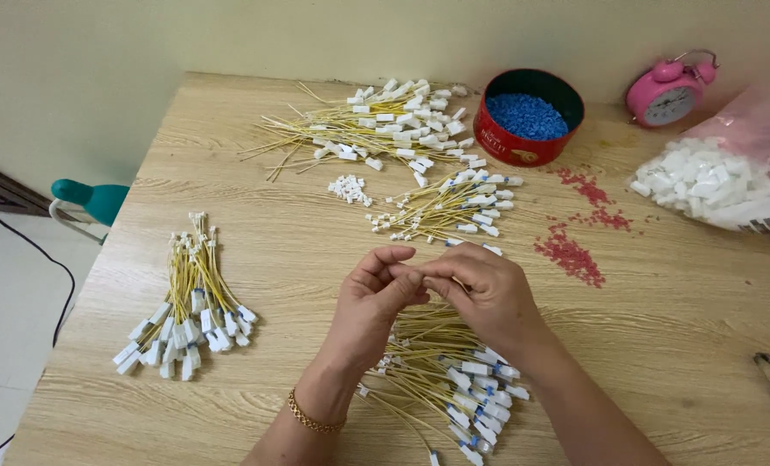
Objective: Manually attaching connectors and markers to electrical wire harnesses.
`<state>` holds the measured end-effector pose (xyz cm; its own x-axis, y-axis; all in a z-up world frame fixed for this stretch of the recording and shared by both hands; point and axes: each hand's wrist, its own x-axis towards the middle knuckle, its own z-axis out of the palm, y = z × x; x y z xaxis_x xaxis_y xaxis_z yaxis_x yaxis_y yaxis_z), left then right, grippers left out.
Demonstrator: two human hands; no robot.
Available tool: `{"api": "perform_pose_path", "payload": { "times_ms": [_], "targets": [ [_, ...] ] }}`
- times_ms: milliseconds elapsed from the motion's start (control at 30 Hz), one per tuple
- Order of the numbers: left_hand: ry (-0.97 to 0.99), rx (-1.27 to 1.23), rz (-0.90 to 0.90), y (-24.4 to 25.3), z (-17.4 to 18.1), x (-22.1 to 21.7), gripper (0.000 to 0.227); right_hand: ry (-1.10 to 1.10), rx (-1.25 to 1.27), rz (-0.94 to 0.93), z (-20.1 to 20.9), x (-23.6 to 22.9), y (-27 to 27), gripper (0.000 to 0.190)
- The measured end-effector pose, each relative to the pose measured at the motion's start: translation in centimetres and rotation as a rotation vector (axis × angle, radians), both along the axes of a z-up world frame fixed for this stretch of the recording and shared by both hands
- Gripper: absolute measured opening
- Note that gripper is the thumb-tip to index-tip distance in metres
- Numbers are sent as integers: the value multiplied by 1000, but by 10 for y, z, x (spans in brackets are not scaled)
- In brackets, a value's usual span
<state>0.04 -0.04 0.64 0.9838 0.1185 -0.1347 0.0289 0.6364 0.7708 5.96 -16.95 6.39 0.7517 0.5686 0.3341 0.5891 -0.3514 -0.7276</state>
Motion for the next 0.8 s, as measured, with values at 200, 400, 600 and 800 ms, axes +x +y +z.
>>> {"api": "perform_pose_path", "payload": {
  "times_ms": [200, 400, 600, 800],
  "targets": [
    [49, -155, -29, -1, -3, 1, 33, 192, 119, 43, -18, 5, -4, 17],
    [-2, -179, -36, 5, -10, 4, 41, 444, 224, 99, -17, 9, -7, 18],
    [-1, 164, -21, 7, 1, -7, 36, 571, 203, 13, -21, 3, -3, 14],
    [3, 273, -7, 14, 0, -26, 34, 429, -3, 18, 9, -11, 11, 16]
  ]
}}
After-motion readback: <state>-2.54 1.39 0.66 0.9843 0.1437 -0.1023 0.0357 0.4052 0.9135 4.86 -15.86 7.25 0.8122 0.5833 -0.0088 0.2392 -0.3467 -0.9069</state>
